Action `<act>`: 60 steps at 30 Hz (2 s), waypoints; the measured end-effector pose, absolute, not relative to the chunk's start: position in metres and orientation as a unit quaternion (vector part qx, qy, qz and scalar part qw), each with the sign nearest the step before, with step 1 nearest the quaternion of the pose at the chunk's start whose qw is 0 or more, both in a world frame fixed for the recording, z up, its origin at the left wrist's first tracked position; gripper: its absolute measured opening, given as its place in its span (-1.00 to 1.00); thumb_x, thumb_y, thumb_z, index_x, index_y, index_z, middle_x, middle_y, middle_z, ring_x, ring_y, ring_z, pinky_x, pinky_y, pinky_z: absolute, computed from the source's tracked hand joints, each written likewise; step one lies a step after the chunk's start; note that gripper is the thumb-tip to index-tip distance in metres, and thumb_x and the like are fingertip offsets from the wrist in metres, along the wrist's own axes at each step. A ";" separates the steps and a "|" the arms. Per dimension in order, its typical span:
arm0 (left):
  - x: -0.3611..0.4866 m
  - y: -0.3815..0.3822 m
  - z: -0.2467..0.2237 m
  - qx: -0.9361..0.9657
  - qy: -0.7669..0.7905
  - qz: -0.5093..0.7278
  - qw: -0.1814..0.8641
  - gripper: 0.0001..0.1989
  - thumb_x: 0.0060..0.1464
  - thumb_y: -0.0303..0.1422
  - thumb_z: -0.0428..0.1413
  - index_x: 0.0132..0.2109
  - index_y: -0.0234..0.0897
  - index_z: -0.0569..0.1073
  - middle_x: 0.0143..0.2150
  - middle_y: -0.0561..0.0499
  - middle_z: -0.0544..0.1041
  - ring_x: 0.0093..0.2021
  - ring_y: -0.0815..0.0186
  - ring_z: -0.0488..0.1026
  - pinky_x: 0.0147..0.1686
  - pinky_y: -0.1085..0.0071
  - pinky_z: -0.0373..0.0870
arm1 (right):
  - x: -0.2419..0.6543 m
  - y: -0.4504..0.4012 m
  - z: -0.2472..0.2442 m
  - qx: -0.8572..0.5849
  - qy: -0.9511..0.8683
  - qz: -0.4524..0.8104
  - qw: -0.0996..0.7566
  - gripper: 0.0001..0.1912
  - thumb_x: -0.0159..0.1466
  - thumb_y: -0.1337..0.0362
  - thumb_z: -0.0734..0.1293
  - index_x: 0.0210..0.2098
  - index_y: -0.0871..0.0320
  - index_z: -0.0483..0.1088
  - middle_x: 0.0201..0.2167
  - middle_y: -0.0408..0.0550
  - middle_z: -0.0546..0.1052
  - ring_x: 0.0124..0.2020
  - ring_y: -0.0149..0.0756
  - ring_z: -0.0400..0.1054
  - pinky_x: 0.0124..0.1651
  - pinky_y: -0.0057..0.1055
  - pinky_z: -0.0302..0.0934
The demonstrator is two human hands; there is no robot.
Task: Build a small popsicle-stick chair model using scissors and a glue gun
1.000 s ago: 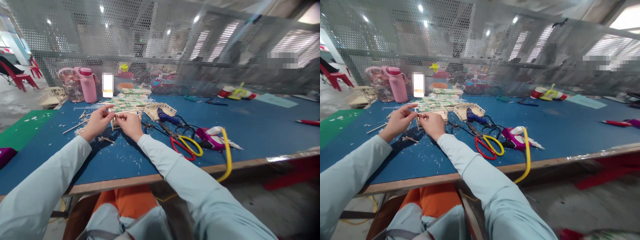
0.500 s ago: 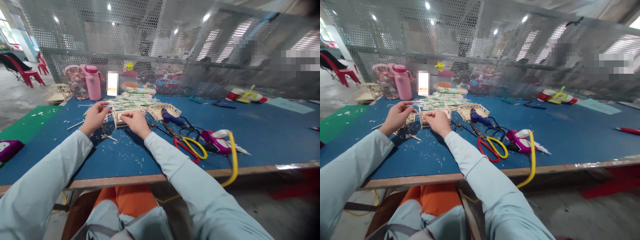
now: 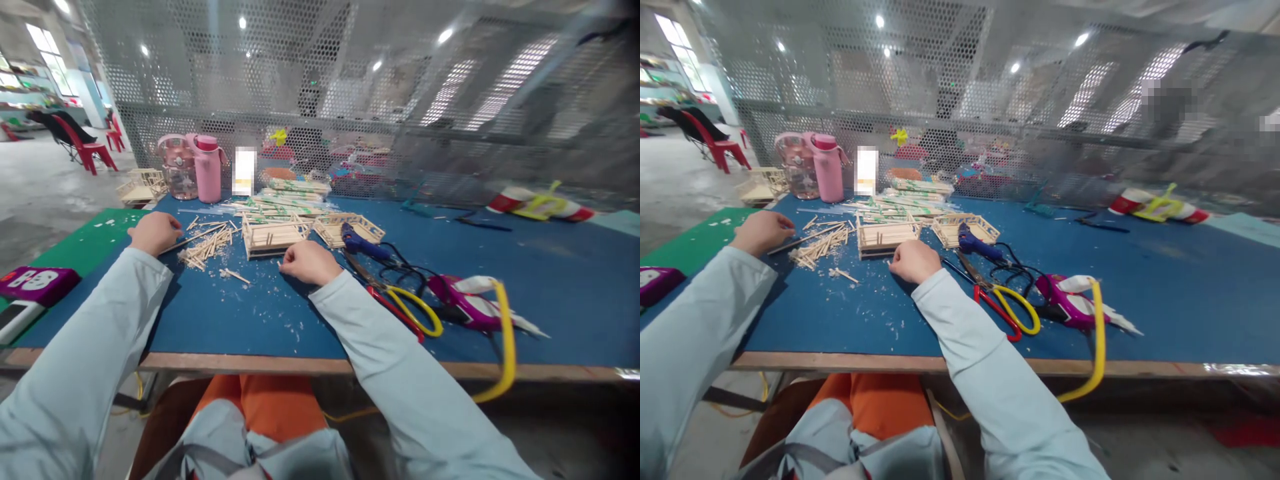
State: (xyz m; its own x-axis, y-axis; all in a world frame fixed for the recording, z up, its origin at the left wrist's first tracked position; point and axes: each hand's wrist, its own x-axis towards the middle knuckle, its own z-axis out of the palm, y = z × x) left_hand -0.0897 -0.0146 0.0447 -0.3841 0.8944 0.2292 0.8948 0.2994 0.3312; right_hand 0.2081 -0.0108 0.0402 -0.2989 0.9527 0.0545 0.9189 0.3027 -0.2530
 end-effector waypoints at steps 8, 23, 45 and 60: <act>-0.059 -0.011 0.039 -0.600 -0.730 -0.326 0.036 -0.70 0.03 -0.25 0.05 -0.19 -0.29 0.58 -0.22 -0.20 0.58 -0.19 0.02 0.46 -0.20 0.19 0.31 | 0.165 -0.030 0.021 -0.387 -0.905 0.108 0.141 -0.83 0.16 0.15 0.38 -0.36 0.10 0.56 -0.39 -0.04 0.57 -0.37 -0.31 0.37 -0.39 -0.44 0.02; 0.007 -0.047 0.042 -0.818 -0.436 -0.328 -0.183 -0.68 0.04 -0.15 0.07 -0.18 -0.23 0.58 -0.36 -0.03 0.61 -0.42 0.31 0.45 -0.39 0.44 0.32 | 0.186 -0.020 0.027 -0.310 -0.767 0.431 0.362 -0.85 0.18 0.36 0.26 -0.39 0.09 0.13 -0.69 -0.38 0.28 -0.65 -0.49 0.17 -0.50 -0.56 0.05; -0.074 -0.003 0.025 -0.686 -0.710 -0.145 -0.060 -0.68 -0.13 -0.05 0.11 -0.50 -0.18 0.58 -0.50 -0.09 0.56 -0.45 0.19 0.43 -0.47 0.40 0.18 | 0.182 -0.020 0.020 -0.407 -0.839 0.235 0.274 -0.71 0.25 0.13 0.28 -0.50 0.20 0.36 -0.67 -0.28 0.23 -0.57 -0.49 0.07 -0.44 -0.51 -0.11; -0.074 -0.001 0.030 -0.636 -0.689 -0.305 -0.169 -0.78 -0.12 -0.22 0.08 -0.51 -0.27 0.48 -0.56 0.01 0.47 -0.48 0.31 0.34 -0.42 0.41 0.19 | 0.181 -0.020 0.019 -0.404 -0.853 0.219 0.248 -0.83 0.20 0.23 0.34 -0.43 0.23 0.44 -0.67 -0.28 0.24 -0.59 -0.50 0.07 -0.46 -0.51 -0.12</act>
State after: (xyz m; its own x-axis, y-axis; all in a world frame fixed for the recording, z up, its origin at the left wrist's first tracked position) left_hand -0.0736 -0.0008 0.0297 -0.1347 0.9785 0.1561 0.7728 0.0051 0.6346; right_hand 0.1805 -0.0196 0.0187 -0.5516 0.7971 0.2457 0.5796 0.5781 -0.5743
